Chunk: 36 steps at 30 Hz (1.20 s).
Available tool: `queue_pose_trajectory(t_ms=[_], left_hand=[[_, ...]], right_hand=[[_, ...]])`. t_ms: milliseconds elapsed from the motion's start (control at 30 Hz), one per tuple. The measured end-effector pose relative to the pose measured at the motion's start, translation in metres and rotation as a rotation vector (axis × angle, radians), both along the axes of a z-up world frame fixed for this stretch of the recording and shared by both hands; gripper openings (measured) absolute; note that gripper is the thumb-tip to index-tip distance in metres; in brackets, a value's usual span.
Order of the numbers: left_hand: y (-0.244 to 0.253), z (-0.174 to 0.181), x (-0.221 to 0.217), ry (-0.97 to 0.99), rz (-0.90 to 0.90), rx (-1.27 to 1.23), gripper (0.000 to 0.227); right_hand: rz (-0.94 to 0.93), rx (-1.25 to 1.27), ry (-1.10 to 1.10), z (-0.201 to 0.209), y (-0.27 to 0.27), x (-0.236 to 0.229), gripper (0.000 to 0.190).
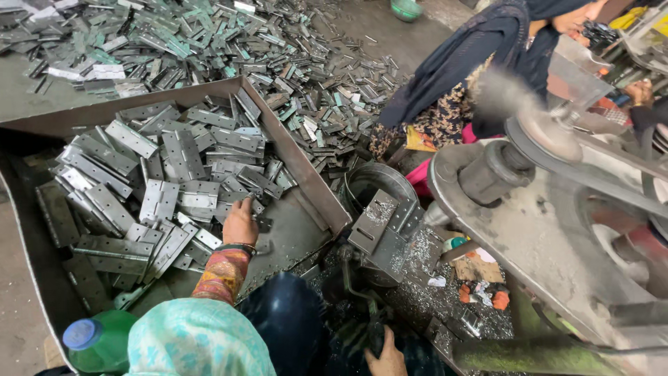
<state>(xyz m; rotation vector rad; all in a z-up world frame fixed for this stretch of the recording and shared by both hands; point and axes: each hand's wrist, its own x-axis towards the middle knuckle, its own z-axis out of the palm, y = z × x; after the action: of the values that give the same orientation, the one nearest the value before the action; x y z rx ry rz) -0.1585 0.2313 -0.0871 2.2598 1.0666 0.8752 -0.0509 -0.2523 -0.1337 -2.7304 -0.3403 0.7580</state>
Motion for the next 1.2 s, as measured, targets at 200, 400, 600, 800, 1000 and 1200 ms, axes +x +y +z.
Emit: queue_pose_trajectory(t_ms=[200,400,600,800,1000,1200], left_hand=[[-0.070,0.078,0.040,-0.162,-0.339,0.058,0.051],[-0.146,0.138,0.076,-0.202,-0.680,0.399,0.051],[-0.239,0.093,0.105,0.120,-1.122,0.752,0.063],[-0.253,0.056,0.116,0.320,-1.286,0.662,0.067],[-0.249,0.065,0.118,0.636,-1.118,0.523,0.071],[-0.259,0.082,0.124,0.755,-1.009,0.817,0.060]], right_hand=[[-0.056,-0.067,0.144,0.039,0.015,-0.017,0.098],[-0.082,-0.059,0.205,0.075,0.025,-0.029,0.100],[-0.096,-0.015,0.094,0.088,0.026,-0.039,0.098],[-0.097,0.030,0.024,0.090,0.027,-0.049,0.094],[-0.067,0.041,0.030,0.094,0.027,-0.049,0.093],[-0.064,0.004,0.095,0.108,0.031,-0.049,0.096]])
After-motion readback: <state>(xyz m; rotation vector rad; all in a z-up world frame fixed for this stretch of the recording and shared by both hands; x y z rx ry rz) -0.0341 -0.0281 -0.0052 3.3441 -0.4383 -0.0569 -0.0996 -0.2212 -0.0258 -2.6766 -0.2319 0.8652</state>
